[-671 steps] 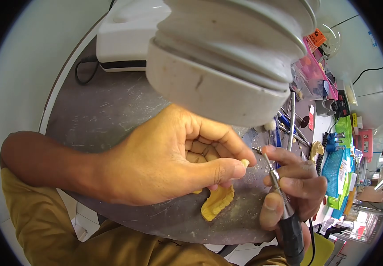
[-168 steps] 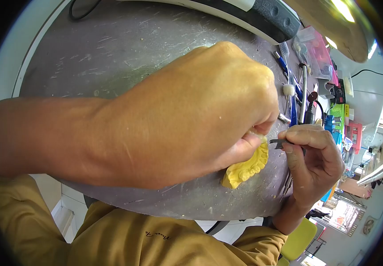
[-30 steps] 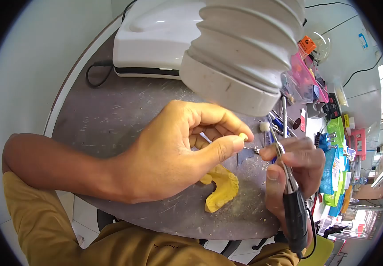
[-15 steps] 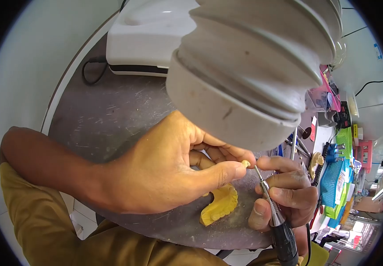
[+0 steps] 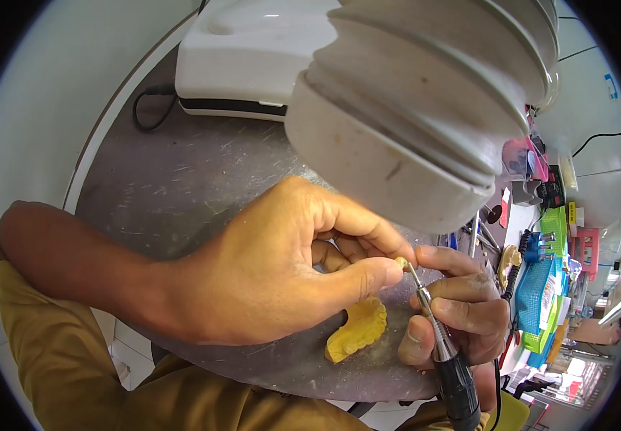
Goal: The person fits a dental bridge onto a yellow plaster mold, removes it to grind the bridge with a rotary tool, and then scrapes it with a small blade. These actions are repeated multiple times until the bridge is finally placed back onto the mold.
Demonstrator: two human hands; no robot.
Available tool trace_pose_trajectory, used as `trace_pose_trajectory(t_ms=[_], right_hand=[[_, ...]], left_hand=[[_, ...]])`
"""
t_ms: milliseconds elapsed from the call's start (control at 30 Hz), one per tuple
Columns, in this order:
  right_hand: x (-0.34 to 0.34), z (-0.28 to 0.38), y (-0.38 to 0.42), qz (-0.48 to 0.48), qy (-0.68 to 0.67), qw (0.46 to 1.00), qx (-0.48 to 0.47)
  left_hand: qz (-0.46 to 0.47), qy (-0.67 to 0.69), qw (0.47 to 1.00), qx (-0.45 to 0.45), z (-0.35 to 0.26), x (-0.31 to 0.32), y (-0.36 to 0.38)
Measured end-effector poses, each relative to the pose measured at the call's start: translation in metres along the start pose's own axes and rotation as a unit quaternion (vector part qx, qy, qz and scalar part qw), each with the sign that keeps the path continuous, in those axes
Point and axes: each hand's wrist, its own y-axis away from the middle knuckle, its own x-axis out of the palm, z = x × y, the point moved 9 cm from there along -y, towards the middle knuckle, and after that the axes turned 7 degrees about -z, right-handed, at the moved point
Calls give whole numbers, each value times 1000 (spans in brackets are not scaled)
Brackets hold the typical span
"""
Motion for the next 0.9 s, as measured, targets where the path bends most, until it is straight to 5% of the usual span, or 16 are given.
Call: trace_pose_trajectory(t_ms=[900], right_hand=[[1, 2, 0, 5, 8, 1000, -19]], left_hand=[[3, 0, 1000, -27, 2, 0, 1]])
